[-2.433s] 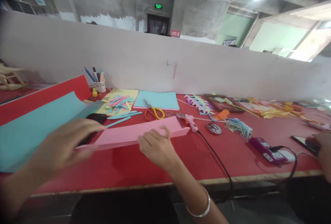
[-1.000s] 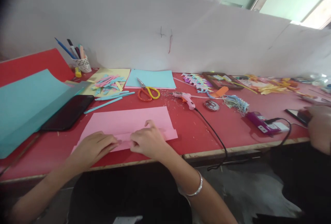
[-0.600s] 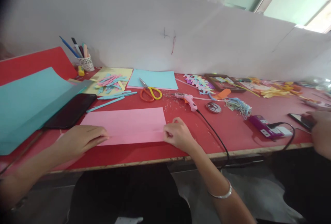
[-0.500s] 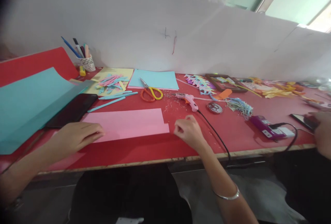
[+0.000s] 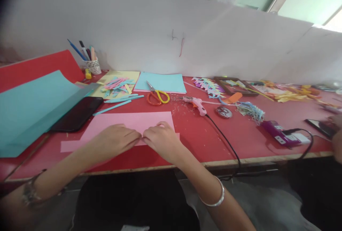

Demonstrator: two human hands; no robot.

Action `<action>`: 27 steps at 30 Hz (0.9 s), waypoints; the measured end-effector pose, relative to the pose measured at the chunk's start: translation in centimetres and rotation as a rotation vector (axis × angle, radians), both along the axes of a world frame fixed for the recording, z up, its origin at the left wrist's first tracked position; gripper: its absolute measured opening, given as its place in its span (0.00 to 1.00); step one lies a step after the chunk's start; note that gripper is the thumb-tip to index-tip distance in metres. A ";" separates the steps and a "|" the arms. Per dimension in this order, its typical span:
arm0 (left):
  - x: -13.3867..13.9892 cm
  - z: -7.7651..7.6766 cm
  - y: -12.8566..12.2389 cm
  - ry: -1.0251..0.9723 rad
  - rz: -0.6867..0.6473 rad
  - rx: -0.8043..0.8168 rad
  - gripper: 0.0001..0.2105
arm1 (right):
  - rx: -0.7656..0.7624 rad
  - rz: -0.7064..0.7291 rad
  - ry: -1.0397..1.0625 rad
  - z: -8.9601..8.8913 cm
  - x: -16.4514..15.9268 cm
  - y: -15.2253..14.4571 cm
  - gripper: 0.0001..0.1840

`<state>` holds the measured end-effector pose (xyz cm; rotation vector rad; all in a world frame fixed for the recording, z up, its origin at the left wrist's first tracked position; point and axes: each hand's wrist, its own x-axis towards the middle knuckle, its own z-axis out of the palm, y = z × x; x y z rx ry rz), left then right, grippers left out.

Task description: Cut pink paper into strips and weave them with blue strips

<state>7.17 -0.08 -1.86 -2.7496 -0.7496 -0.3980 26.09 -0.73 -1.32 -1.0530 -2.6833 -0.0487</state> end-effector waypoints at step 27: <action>-8.1 2.4 1.3 -0.395 0.502 -0.327 0.11 | 0.040 0.064 0.140 -0.2 5.0 -0.8 0.08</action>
